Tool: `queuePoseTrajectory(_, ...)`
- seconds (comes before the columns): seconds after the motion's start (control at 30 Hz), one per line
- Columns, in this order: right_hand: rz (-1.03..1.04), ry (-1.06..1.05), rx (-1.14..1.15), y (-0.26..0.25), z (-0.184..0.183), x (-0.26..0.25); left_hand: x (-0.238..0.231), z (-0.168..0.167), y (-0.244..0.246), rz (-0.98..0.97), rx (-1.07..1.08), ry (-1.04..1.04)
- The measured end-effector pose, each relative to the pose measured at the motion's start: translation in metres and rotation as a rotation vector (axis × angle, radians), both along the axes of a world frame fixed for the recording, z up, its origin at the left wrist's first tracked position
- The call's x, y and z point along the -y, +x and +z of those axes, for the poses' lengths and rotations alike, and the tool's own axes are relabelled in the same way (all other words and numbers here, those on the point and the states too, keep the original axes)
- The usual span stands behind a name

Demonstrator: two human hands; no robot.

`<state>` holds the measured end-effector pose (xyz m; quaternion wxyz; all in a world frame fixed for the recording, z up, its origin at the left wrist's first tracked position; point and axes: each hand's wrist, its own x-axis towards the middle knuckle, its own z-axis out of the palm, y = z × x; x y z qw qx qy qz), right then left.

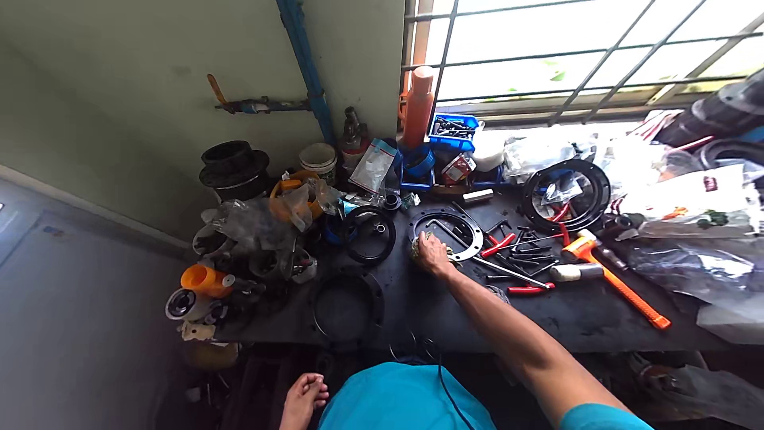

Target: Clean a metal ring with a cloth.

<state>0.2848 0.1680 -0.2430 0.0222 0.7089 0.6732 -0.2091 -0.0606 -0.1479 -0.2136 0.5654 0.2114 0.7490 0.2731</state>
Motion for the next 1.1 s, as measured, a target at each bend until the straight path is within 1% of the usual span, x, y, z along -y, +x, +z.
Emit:
queuePoseTrajectory(0.13, 0.003, 0.087, -0.056, 0.021, 0.048, -0.026, 0.002, -0.003, -0.004, -0.037, -0.001, 0.009)
queuePoseTrajectory(0.23, -0.112, 0.209, -0.088, 0.056, 0.096, -0.053, 0.001, -0.001, -0.006, -0.037, -0.002, 0.025)
queuePoseTrajectory(0.3, -0.193, 0.279, -0.164, 0.084, 0.127, -0.057, 0.002, 0.002, -0.011, -0.025, -0.011, 0.044)
queuePoseTrajectory(0.37, -0.265, 0.358, -0.297, 0.100, 0.153, -0.043, -0.001, 0.003, -0.017, -0.013, -0.018, 0.061)
queuePoseTrajectory(0.47, -0.367, 0.442, -0.476, 0.104, 0.175, 0.008, -0.003, 0.005, -0.016, -0.016, -0.024, 0.059)
queuePoseTrajectory(0.53, -0.436, 0.465, -0.573, 0.102, 0.177, 0.043, -0.012, 0.008, -0.014, -0.062, -0.028, 0.074)
queuePoseTrajectory(0.6, -0.519, 0.455, -0.680, 0.097, 0.173, 0.077, -0.028, 0.013, -0.009, -0.149, -0.038, 0.104)
queuePoseTrajectory(0.7, -0.640, 0.386, -0.824, 0.087, 0.148, 0.122, -0.055, 0.022, 0.000, -0.284, -0.048, 0.152)
queuePoseTrajectory(0.77, -0.684, 0.343, -0.860, 0.077, 0.127, 0.145, -0.074, 0.030, 0.006, -0.352, -0.055, 0.171)
queuePoseTrajectory(0.83, -0.696, 0.319, -0.851, 0.061, 0.108, 0.163, -0.089, 0.037, 0.014, -0.398, -0.058, 0.178)
queuePoseTrajectory(0.93, -0.623, 0.317, -0.761, 0.041, 0.089, 0.183, -0.101, 0.043, 0.022, -0.451, -0.058, 0.193)
queuePoseTrajectory(1.0, -0.571, 0.309, -0.706, 0.034, 0.090, 0.188, -0.104, 0.044, 0.026, -0.469, -0.053, 0.205)
queuePoseTrajectory(1.1, -0.502, 0.147, -0.596, 0.028, 0.103, 0.180, -0.104, 0.038, 0.033, -0.489, -0.032, 0.205)
